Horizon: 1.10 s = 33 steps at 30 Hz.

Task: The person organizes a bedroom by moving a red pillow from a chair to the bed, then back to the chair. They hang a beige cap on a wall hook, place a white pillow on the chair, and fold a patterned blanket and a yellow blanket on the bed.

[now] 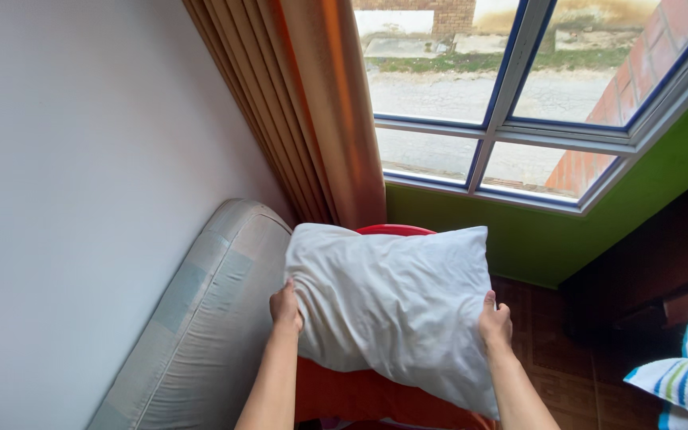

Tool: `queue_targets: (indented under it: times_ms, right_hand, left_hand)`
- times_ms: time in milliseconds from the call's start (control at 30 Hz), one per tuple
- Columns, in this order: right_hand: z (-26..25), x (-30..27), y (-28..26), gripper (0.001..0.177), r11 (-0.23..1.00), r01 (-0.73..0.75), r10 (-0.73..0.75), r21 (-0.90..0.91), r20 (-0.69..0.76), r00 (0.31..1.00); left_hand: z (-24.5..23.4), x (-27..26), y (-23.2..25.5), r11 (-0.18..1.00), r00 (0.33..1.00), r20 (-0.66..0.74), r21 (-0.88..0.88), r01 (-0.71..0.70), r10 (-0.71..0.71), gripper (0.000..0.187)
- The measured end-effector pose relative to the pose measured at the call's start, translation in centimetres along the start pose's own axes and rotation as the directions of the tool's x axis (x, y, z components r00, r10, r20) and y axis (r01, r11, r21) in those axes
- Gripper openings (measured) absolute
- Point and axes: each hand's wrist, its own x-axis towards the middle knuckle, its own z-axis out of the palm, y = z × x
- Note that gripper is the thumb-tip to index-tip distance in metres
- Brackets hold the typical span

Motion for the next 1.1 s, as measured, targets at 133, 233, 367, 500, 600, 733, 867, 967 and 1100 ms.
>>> queue_targets:
  times_ms: [133, 233, 367, 500, 600, 733, 867, 967, 1100]
  right_hand:
    - [2.0, -0.2, 0.0, 0.094, 0.971, 0.201, -0.196, -0.128, 0.047, 0.979]
    - [4.2, -2.0, -0.2, 0.090, 0.900, 0.337, -0.330, -0.278, 0.071, 0.941]
    - [5.3, -5.1, -1.6, 0.090, 0.827, 0.346, -0.345, -0.443, 0.085, 0.935]
    - [5.5, -6.0, -2.7, 0.093, 0.858, 0.296, -0.290, -0.420, 0.081, 0.954]
    - [6.6, -5.0, -2.6, 0.096, 0.868, 0.249, -0.235, -0.430, 0.085, 0.968]
    - [8.5, -4.3, -1.0, 0.095, 0.857, 0.234, -0.212, -0.460, 0.101, 0.972]
    - [10.4, -3.3, 0.2, 0.094, 0.831, 0.240, -0.230, -0.501, 0.082, 0.970]
    - [11.1, -2.6, 0.9, 0.093, 0.817, 0.218, -0.204, -0.534, 0.087, 0.975]
    - [10.6, -2.6, 1.4, 0.094, 0.826, 0.253, -0.241, -0.504, 0.090, 0.966]
  left_hand:
    - [2.0, -1.1, -1.2, 0.611, 0.890, -0.098, 0.759, -0.222, 0.446, 0.055]
    - [5.0, -2.6, -2.1, 0.276, 0.750, 0.230, 0.831, -0.483, 0.621, 0.066]
    - [7.8, -3.8, -1.9, 0.053, 0.738, 0.474, 0.824, -0.564, 0.480, 0.075]
    - [7.7, -1.8, -2.0, 0.034, 0.877, 0.403, 0.904, -0.425, 0.263, 0.079]
    - [6.5, 0.4, -4.3, 0.149, 0.909, 0.354, 0.909, -0.390, 0.217, 0.081]
    - [5.8, 2.5, -7.7, 0.209, 0.932, 0.332, 0.910, -0.357, 0.149, 0.081]
    - [6.0, 4.3, -8.8, 0.210, 0.941, 0.330, 0.917, -0.339, 0.078, 0.082]
    - [6.2, 4.9, -9.2, 0.207, 0.938, 0.340, 0.915, -0.347, 0.069, 0.083]
    - [5.5, 5.1, -9.3, 0.203, 0.927, 0.372, 0.905, -0.373, 0.044, 0.084]
